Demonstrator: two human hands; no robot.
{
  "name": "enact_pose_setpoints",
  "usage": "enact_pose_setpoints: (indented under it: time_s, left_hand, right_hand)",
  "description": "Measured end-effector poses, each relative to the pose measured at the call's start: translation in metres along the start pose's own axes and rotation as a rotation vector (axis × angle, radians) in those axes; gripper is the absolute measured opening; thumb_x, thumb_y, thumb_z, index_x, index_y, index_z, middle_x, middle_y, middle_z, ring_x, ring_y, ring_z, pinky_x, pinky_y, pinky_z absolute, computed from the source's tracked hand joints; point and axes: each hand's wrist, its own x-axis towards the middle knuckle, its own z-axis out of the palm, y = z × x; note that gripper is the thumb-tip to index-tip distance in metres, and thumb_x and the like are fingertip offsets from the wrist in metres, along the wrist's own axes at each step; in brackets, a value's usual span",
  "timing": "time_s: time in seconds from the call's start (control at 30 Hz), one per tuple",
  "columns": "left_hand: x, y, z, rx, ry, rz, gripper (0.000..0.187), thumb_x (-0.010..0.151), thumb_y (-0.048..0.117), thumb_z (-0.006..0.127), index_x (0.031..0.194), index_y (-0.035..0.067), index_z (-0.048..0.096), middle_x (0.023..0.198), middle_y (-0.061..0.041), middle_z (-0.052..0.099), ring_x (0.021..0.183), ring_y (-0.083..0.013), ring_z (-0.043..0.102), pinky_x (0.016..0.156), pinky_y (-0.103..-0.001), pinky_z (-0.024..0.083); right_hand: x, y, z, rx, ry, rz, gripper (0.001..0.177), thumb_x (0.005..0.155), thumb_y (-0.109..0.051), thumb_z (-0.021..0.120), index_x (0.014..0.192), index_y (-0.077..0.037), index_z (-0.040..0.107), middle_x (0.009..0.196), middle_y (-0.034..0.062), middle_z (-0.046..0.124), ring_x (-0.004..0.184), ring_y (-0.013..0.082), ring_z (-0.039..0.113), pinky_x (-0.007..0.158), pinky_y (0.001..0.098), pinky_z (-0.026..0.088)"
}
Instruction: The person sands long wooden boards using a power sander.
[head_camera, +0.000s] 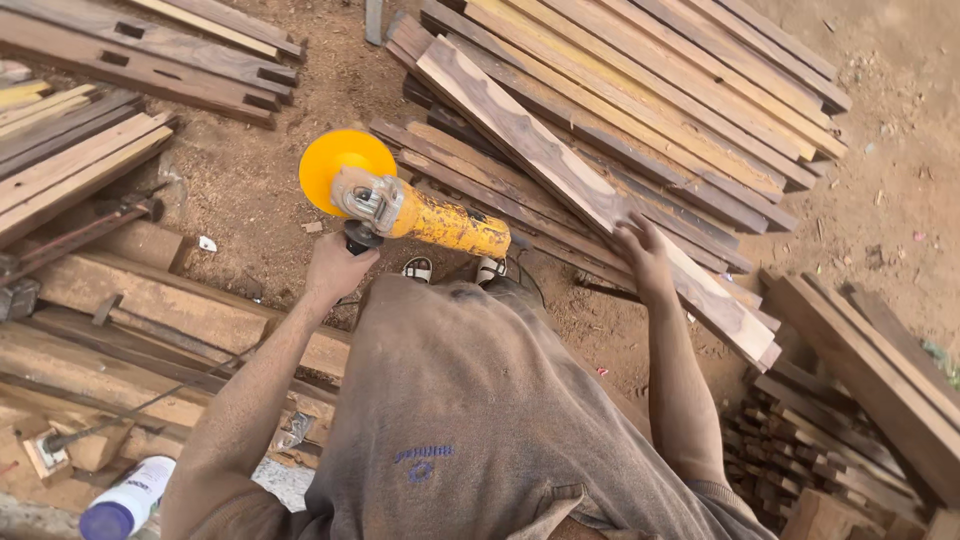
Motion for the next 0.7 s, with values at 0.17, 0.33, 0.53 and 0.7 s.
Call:
enact_pose_setpoints:
  time_s: [0.17,0.33,0.53,0.7]
  left_hand:
    - [-0.021,-0.014,0.007,0.174,0.181,-0.414,0.047,0.081,0.041,0.071,0.108,0.002,0.073,0.097,-0.025,0.073,0.095,-0.0442,0.069,0.079,-0.053,0.055]
    - [-0.042,-0.031,0.034,0.142,0.314,-0.732,0.047,0.08,0.04,0.072,0.106,0.001,0.073,0.095,-0.025,0.075,0.095,-0.0407,0.073,0.087,-0.049,0.056]
    - [-0.079,-0.081,0.086,0.118,0.603,-0.925,0.038,0.078,0.028,0.075,0.103,0.0,0.072,0.095,-0.025,0.074,0.092,-0.0407,0.072,0.084,-0.049,0.056]
    - [-0.107,-0.085,0.093,0.039,0.828,-0.998,0.041,0.082,0.031,0.08,0.098,-0.005,0.07,0.091,-0.023,0.074,0.087,-0.0345,0.074,0.081,-0.044,0.057]
  right_hand:
    - [-0.025,0.055,-0.113,0.291,1.342,0.209,0.046,0.095,-0.037,0.072,0.126,-0.006,0.058,0.114,0.0086,0.067,0.099,0.0228,0.068,0.083,0.0386,0.063]
    - [0.051,0.053,-0.121,0.18,0.788,0.355,0.053,0.095,-0.042,0.071,0.129,-0.004,0.056,0.118,0.0113,0.064,0.102,0.0252,0.067,0.084,0.0407,0.062]
    - [0.194,0.018,-0.046,-0.039,-0.027,0.222,0.062,0.095,-0.048,0.069,0.134,-0.001,0.053,0.123,0.0145,0.061,0.105,0.0281,0.065,0.086,0.0433,0.061]
    - [0.216,0.024,-0.036,-0.181,-0.164,0.213,0.07,0.095,-0.053,0.067,0.137,0.0,0.05,0.127,0.0172,0.058,0.108,0.0306,0.064,0.087,0.0455,0.06]
